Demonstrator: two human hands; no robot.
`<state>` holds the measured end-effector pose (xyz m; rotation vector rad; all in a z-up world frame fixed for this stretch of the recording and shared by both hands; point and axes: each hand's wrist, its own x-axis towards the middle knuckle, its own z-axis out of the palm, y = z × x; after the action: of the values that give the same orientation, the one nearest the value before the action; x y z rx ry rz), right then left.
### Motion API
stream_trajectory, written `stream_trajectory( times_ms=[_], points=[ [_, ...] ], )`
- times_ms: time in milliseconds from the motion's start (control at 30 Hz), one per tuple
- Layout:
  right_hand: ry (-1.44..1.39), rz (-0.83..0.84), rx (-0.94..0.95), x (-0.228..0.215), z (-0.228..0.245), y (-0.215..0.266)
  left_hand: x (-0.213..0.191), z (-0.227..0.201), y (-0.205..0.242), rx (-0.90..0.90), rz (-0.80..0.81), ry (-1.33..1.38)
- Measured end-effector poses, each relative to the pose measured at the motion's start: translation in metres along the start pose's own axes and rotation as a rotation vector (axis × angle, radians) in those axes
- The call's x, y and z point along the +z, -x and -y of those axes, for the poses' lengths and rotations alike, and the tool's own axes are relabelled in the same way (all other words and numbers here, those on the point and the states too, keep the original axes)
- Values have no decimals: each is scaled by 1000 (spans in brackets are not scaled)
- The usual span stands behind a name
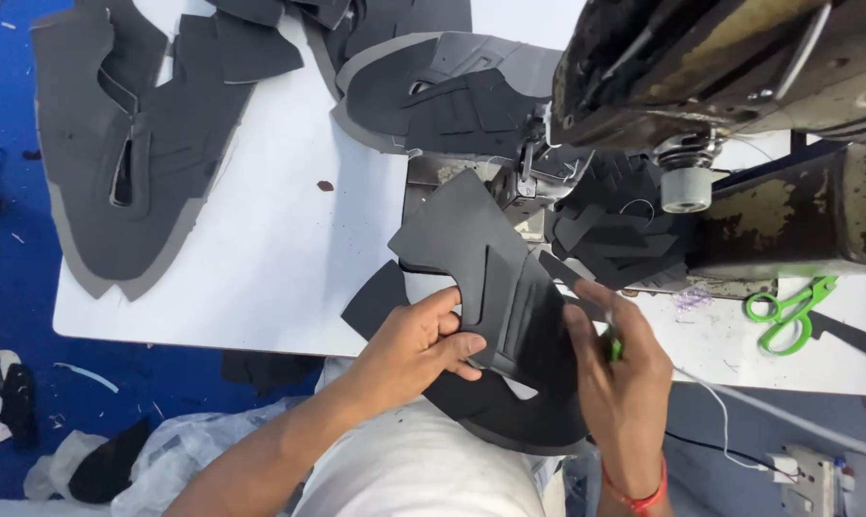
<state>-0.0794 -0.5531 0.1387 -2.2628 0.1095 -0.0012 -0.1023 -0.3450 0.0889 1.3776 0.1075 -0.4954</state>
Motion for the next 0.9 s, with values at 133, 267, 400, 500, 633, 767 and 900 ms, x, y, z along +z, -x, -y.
stream_trajectory(
  times_ms=[133, 267, 400, 500, 633, 767, 900],
  points=[
    [-35, 194, -20, 1, -14, -15, -1, 2, -3, 28, 15, 12],
    [80, 191, 89, -4, 0, -16, 0, -7, -2, -59, -11, -62],
    [160, 204, 108, -7, 10, -20, 1, -7, -3, -40, -3, -73],
    [230, 192, 69, -6, 13, -24, 1, -6, -3, -39, 3, -56],
    [305, 138, -67, -2, 18, -32, 3, -16, -3, -44, 15, -25],
    [372, 114, -68, 0, 33, -40, 5, -18, -3, 52, 41, 101],
    [394, 107, -45, -2, 47, -53, 1, -16, -11, 56, 77, 263]
  ],
)
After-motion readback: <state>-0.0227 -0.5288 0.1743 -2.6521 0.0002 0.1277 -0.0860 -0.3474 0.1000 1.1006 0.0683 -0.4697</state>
